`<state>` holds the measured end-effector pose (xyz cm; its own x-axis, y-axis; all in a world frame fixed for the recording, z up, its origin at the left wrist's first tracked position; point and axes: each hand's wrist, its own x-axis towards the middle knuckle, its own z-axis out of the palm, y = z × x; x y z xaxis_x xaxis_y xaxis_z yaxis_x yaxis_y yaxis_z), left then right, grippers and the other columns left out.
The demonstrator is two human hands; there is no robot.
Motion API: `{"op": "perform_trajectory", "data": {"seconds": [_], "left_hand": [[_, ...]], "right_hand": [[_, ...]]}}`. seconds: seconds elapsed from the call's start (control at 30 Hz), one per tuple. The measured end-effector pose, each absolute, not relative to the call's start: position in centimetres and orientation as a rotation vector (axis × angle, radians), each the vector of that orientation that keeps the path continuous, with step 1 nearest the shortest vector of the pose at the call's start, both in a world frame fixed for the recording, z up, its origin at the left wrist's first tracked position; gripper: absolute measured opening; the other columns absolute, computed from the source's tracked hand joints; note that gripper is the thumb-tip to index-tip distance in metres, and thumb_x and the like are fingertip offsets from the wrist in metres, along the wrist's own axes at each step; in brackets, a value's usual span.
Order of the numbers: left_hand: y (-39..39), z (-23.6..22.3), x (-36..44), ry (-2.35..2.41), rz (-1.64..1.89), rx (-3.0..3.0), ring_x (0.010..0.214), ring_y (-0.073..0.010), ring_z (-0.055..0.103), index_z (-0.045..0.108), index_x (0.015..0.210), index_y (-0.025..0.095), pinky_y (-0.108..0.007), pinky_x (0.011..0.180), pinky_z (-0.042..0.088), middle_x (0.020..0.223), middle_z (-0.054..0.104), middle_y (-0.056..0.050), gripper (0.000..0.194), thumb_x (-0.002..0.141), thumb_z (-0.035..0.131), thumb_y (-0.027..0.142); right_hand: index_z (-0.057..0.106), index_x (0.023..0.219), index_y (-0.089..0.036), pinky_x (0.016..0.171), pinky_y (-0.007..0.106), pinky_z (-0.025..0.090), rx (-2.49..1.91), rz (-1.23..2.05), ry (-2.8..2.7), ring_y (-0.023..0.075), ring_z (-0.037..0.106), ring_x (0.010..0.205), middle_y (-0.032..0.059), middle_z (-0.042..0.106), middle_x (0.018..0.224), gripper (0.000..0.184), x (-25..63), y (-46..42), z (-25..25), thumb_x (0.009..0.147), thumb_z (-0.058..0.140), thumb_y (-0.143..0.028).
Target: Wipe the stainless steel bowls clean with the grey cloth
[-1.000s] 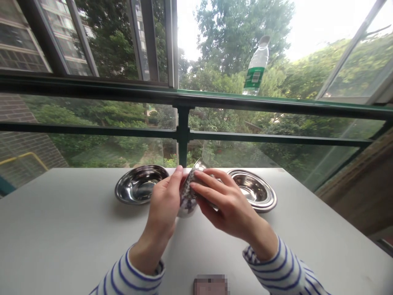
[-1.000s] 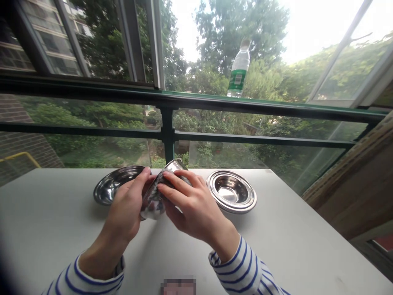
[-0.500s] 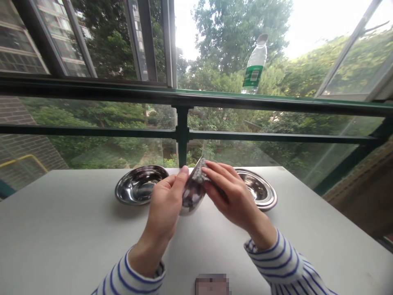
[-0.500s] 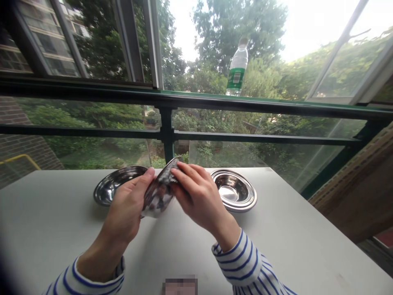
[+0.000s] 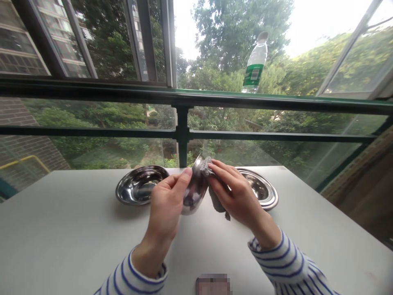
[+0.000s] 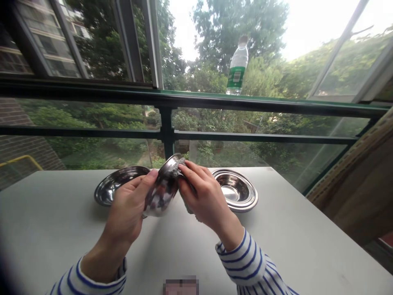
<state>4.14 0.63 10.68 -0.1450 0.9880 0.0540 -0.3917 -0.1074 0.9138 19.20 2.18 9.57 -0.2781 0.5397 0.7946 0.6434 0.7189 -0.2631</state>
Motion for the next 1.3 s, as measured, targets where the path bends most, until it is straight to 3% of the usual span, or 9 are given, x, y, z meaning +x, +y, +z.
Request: {"op": "perform_trajectory", "data": {"seconds": [0.17, 0.5, 0.7, 0.9, 1.13, 1.3], "left_hand": [[0.9, 10.7, 4.0, 0.941, 1.592, 0.853, 0.046, -0.0076, 0.052, 0.065, 0.065, 0.014, -0.018, 0.047, 0.042, 0.055, 0.061, 0.002, 0.023, 0.065, 0.071, 0.036], [0.6, 10.7, 4.3, 0.933, 1.536, 0.907, 0.047, -0.0067, 0.053, 0.067, 0.067, 0.014, -0.017, 0.048, 0.042, 0.053, 0.06, 0.003, 0.022, 0.07, 0.068, 0.036], [1.0, 10.5, 3.8, 0.887, 1.537, 0.987, 0.064, -0.0105, 0.06, 0.071, 0.08, 0.016, -0.02, 0.065, 0.048, 0.067, 0.066, 0.0, 0.019, 0.071, 0.068, 0.033], [0.9, 10.4, 3.8, 0.883, 1.419, 1.03, 0.051, -0.0074, 0.053, 0.069, 0.069, 0.015, -0.017, 0.052, 0.043, 0.056, 0.06, 0.002, 0.019, 0.072, 0.066, 0.034], [0.6, 10.7, 3.7, 0.855, 1.442, 1.043, 0.062, -0.0094, 0.058, 0.072, 0.079, 0.017, -0.018, 0.061, 0.046, 0.065, 0.065, 0.0, 0.018, 0.071, 0.068, 0.032], [0.4, 10.9, 4.1, 0.875, 1.441, 1.01, 0.055, -0.0082, 0.056, 0.071, 0.078, 0.016, -0.016, 0.055, 0.045, 0.059, 0.062, 0.001, 0.018, 0.07, 0.068, 0.032]], "right_hand": [[0.059, 0.114, -0.023, 0.092, 0.045, 0.046, -0.744, -0.208, -2.157, 0.0243, 0.049, 0.112, 0.0076, 0.056, 0.124, 0.031, 18.9, 1.6, 9.9, 0.084, 0.053, -0.02], [0.054, 0.12, -0.017, 0.094, 0.043, 0.045, -0.899, -0.185, -2.012, 0.0233, 0.05, 0.112, 0.0114, 0.055, 0.125, 0.033, 19.5, 2.3, 9.5, 0.087, 0.049, -0.019], [0.056, 0.119, -0.02, 0.095, 0.045, 0.044, -0.733, -0.261, -2.156, 0.0247, 0.045, 0.116, 0.0081, 0.053, 0.128, 0.034, 18.9, 2.0, 9.4, 0.084, 0.053, -0.019], [0.053, 0.122, -0.019, 0.095, 0.044, 0.044, -0.917, -0.107, -1.929, 0.0223, 0.05, 0.112, 0.0097, 0.056, 0.123, 0.034, 20.2, 3.0, 9.3, 0.088, 0.047, -0.019], [0.056, 0.118, -0.019, 0.097, 0.044, 0.043, -0.783, -0.191, -2.071, 0.0235, 0.046, 0.115, 0.0087, 0.055, 0.126, 0.032, 19.7, 2.1, 10.2, 0.087, 0.05, -0.02], [0.054, 0.12, -0.016, 0.095, 0.042, 0.044, -0.9, -0.17, -1.972, 0.0222, 0.05, 0.111, 0.0105, 0.056, 0.123, 0.033, 19.8, 2.3, 10.1, 0.088, 0.048, -0.019]]}}
